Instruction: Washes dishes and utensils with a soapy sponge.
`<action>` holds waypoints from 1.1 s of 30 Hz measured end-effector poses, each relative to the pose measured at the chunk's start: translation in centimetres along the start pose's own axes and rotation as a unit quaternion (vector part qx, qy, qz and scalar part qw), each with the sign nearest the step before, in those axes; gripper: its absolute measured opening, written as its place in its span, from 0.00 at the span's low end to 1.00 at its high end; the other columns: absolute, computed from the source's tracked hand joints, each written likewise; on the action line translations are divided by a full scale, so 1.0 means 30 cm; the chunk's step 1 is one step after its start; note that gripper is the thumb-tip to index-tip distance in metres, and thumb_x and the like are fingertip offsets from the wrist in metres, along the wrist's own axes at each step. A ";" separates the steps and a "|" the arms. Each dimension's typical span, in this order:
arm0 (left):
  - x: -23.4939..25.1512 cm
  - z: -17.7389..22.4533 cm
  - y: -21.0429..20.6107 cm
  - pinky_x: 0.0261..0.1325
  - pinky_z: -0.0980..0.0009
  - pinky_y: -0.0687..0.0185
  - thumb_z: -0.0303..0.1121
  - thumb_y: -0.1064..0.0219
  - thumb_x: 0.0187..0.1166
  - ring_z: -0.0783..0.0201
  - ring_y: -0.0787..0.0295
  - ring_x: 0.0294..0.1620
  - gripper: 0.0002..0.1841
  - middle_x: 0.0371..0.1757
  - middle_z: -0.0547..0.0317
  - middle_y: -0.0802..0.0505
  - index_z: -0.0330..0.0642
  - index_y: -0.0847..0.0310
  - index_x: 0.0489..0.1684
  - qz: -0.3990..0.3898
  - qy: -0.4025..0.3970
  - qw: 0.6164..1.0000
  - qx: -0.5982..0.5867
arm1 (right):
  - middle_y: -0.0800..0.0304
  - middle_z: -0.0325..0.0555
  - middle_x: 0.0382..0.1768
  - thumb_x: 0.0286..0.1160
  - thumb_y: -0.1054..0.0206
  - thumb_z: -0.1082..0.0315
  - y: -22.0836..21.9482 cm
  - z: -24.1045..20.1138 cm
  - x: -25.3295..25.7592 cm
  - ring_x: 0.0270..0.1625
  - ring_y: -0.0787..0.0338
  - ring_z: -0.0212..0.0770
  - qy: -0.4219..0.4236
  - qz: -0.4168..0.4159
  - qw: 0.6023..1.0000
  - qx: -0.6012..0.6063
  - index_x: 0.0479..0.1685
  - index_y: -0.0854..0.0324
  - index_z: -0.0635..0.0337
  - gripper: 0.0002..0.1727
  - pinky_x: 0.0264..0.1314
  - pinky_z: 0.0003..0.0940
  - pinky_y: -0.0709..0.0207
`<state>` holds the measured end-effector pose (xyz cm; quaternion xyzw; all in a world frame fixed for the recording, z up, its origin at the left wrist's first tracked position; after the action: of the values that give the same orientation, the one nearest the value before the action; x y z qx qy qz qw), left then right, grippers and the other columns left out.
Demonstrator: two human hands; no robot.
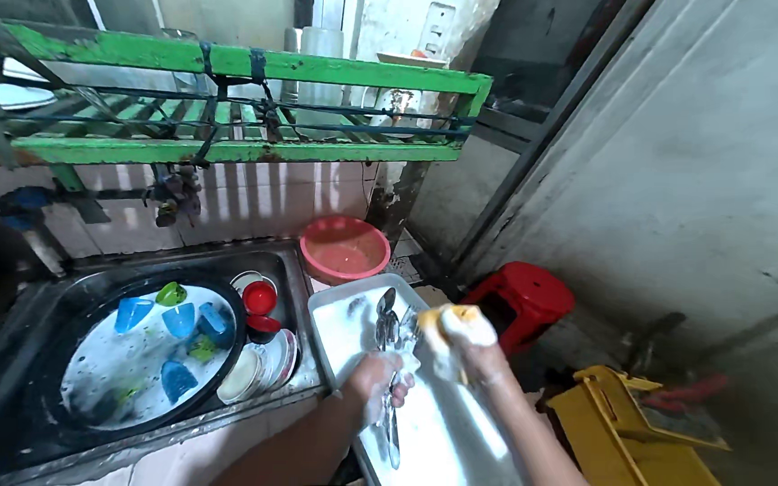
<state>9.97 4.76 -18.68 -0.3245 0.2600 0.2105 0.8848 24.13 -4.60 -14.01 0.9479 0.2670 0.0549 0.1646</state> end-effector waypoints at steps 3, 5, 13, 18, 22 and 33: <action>-0.002 -0.001 -0.013 0.14 0.80 0.33 0.32 0.53 0.93 0.73 0.30 0.12 0.05 0.22 0.63 0.22 0.44 0.33 0.51 -0.010 0.012 0.999 0.039 | 0.12 0.59 0.60 0.73 0.27 0.71 -0.068 0.002 -0.059 0.63 0.12 0.47 -0.065 -0.062 0.992 -0.087 0.68 0.21 0.69 0.24 0.70 0.43 0.21; 0.003 -0.010 -0.010 0.14 0.79 0.34 0.33 0.52 0.94 0.73 0.31 0.11 0.07 0.21 0.64 0.23 0.44 0.31 0.54 -0.005 0.024 0.998 0.057 | 0.13 0.65 0.65 0.76 0.29 0.70 -0.059 -0.016 -0.021 0.72 0.16 0.57 -0.037 -0.056 0.974 -0.217 0.69 0.19 0.69 0.22 0.79 0.55 0.29; -0.003 0.006 -0.026 0.15 0.80 0.30 0.33 0.56 0.95 0.73 0.29 0.11 0.09 0.21 0.64 0.22 0.44 0.30 0.52 -0.069 0.017 0.997 0.026 | 0.14 0.50 0.42 0.92 0.47 0.62 -0.023 0.034 -0.015 0.37 0.12 0.39 -0.119 0.011 0.980 0.160 0.73 0.30 0.64 0.19 0.40 0.38 0.15; -0.002 -0.004 -0.037 0.17 0.79 0.26 0.35 0.52 0.94 0.73 0.25 0.13 0.10 0.21 0.65 0.18 0.44 0.27 0.48 -0.106 0.029 0.989 0.104 | 0.12 0.56 0.48 0.76 0.34 0.81 -0.011 0.008 0.002 0.42 0.11 0.40 -0.080 0.067 0.988 0.113 0.71 0.27 0.72 0.23 0.46 0.37 0.14; 0.003 0.004 -0.030 0.13 0.81 0.32 0.28 0.47 0.91 0.75 0.31 0.10 0.04 0.19 0.65 0.22 0.41 0.29 0.47 -0.038 -0.004 0.995 0.087 | 0.14 0.46 0.39 0.88 0.45 0.71 0.055 -0.002 0.047 0.34 0.11 0.37 -0.085 0.149 0.943 0.286 0.67 0.28 0.62 0.14 0.35 0.38 0.14; -0.008 0.044 0.008 0.43 0.70 0.17 0.36 0.53 0.96 0.67 0.11 0.42 0.18 0.50 0.56 0.08 0.36 0.20 0.61 0.016 -0.120 0.992 0.040 | 0.15 0.58 0.50 0.87 0.42 0.74 0.067 -0.003 -0.026 0.46 0.13 0.41 -0.190 0.016 0.981 0.023 0.73 0.30 0.73 0.19 0.52 0.39 0.18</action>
<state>10.07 5.78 -17.78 -0.2570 0.1650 0.2519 0.9183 24.42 -6.60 -13.25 0.9489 0.2164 -0.1295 0.1896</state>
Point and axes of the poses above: each hand's wrist, its own x-axis towards the middle knuckle, its own y-axis out of the back of the hand, z = x × y, the point moved 5 cm from there along x, towards the middle knuckle
